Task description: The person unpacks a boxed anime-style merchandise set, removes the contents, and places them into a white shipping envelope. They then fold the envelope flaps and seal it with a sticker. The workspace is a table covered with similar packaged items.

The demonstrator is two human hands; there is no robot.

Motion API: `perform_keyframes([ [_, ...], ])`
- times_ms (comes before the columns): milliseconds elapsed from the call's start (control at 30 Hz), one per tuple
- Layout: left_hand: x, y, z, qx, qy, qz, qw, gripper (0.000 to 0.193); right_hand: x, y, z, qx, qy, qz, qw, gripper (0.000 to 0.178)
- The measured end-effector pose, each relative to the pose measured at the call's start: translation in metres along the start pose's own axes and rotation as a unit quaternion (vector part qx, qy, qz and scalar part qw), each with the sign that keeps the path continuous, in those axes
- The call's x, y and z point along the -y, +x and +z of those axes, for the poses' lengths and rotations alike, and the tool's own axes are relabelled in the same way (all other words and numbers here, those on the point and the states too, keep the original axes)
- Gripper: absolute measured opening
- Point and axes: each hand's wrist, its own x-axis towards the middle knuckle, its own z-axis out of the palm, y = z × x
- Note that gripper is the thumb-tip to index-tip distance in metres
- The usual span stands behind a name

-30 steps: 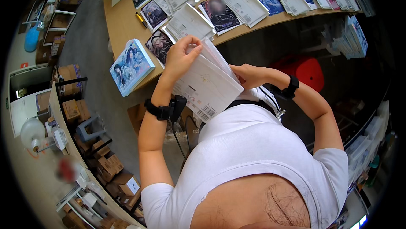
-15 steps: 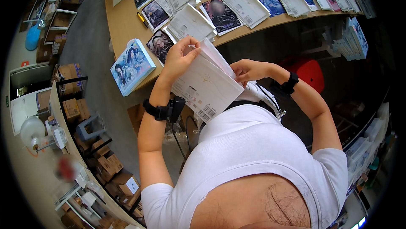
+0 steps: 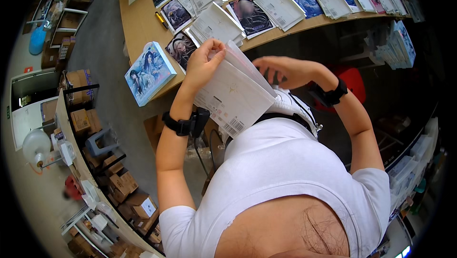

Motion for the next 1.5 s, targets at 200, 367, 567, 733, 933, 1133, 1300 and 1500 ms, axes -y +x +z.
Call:
perform_keyframes([
  [200, -0.022, 0.002, 0.009, 0.009, 0.020, -0.028, 0.999, 0.024, 0.018, 0.025, -0.001, -0.211, -0.105, -0.109, 0.966, 0.053],
  [367, -0.023, -0.001, 0.007, 0.008, 0.063, -0.009, 0.998, 0.031, 0.026, 0.036, 0.011, -0.270, -0.062, -0.100, 0.956, 0.027],
  [567, -0.019, 0.000, 0.008, 0.035, 0.064, 0.026, 0.997, 0.030, 0.024, 0.044, 0.017, -0.294, -0.035, -0.074, 0.952, 0.016],
  [733, -0.020, 0.000, 0.004, 0.039, 0.027, -0.011, 0.999, 0.024, 0.023, 0.047, 0.032, -0.289, -0.067, -0.137, 0.945, 0.013],
  [933, -0.021, -0.001, 0.006, 0.011, 0.025, 0.004, 1.000, 0.018, 0.031, 0.047, 0.019, -0.336, -0.081, -0.129, 0.930, 0.017],
  [1133, -0.018, 0.002, 0.007, 0.003, 0.032, 0.019, 0.999, 0.016, 0.022, 0.055, 0.007, -0.317, -0.189, -0.208, 0.906, 0.025],
  [1300, -0.019, 0.002, 0.005, -0.017, 0.058, 0.026, 0.998, 0.016, 0.025, 0.054, 0.007, -0.302, -0.191, -0.226, 0.906, 0.021],
  [1500, -0.024, 0.002, 0.011, -0.038, 0.037, 0.000, 0.999, 0.012, 0.019, 0.058, 0.008, -0.322, -0.215, -0.274, 0.881, 0.012],
])
